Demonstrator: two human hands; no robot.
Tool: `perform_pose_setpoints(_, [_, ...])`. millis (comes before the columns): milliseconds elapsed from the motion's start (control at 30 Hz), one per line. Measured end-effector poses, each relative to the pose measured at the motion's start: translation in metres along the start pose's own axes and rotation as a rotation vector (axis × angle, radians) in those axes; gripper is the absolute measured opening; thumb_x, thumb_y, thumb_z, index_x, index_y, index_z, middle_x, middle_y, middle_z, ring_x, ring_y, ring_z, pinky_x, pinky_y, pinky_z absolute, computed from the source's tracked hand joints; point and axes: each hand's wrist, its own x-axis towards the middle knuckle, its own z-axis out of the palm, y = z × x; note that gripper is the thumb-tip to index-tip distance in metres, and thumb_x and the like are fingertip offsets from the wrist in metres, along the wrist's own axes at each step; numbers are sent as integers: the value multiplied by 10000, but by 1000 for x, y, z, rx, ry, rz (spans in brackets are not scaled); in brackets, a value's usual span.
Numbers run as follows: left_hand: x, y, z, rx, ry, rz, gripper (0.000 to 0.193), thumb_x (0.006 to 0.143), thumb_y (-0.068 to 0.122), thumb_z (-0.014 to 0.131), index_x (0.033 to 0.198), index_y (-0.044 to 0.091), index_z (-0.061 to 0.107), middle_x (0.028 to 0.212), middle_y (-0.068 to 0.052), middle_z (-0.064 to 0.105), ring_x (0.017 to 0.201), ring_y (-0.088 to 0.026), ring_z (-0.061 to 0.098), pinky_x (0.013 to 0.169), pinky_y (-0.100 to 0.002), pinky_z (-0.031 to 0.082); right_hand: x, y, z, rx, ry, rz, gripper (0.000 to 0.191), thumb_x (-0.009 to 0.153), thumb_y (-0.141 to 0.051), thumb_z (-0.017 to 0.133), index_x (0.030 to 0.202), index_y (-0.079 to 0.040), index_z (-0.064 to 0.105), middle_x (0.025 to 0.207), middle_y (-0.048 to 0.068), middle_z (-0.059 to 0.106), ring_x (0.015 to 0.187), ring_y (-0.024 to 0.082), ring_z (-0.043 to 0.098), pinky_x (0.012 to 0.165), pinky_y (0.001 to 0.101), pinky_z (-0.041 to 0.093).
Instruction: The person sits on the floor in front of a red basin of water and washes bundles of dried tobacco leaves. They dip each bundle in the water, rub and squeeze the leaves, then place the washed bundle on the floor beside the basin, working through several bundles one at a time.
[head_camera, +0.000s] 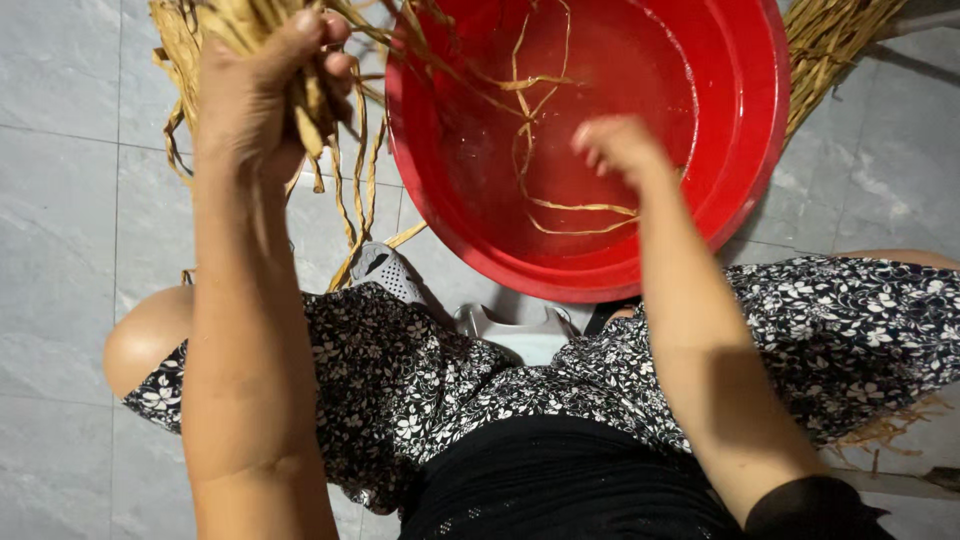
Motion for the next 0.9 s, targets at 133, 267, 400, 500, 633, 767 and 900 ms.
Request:
perform_pose_setpoints(133, [15,-26,3,-66,47,-75,154,969,50,743,1075,-34,670,897,-122,752,727,-161,732,643,-306,641,-5,34,61,-440,-16,234,172,975,-103,608,914,-73,766,788,55,706,577,124,520,459,296,366])
perform_pose_setpoints(267, [21,-61,-1,-56,67,-178,188,948,46,756,1100,-23,669,822,-122,710,654,-179,713,570,-319,625,-8,32,63,-16,133,459,172,965,-73,616,895,-58,772,671,58,656,476,86,409,382,273,241])
perform_pose_setpoints(400, [26,-100,2,-74,100,-374,182,967,40,738,1063,-73,634,815,-154,711,658,-215,729,606,-349,673,-13,-3,33,494,117,113,147,1014,-190,656,1004,-60,724,778,27,673,526,38,483,426,188,336])
perform_pose_setpoints(500, [28,-126,15,-84,85,-381,150,947,18,701,1050,-79,650,811,-149,722,640,-218,731,574,-350,659,-22,-39,19,697,14,-93,169,1050,-231,636,1076,-74,693,858,41,694,614,50,536,497,178,393])
perform_pose_setpoints(633, [21,-149,35,56,-35,-346,117,946,63,698,1030,-8,660,802,-117,723,616,-188,703,500,-297,567,-43,-80,28,891,-114,-299,170,1082,-252,636,1094,-83,649,908,63,694,661,66,546,546,195,417])
perform_pose_setpoints(767, [8,-161,53,339,-175,-383,163,978,119,745,984,-26,668,712,-131,642,531,-200,596,438,-311,461,-64,-109,55,1007,-55,-382,148,1075,-249,638,1083,-103,618,956,75,699,708,103,595,611,234,479])
perform_pose_setpoints(900, [3,-168,60,181,-251,-450,96,969,99,670,1010,16,694,820,-83,763,674,-123,738,555,-260,575,-74,-121,90,1016,66,-430,150,1059,-243,652,1131,-113,628,982,62,699,723,93,588,609,230,468])
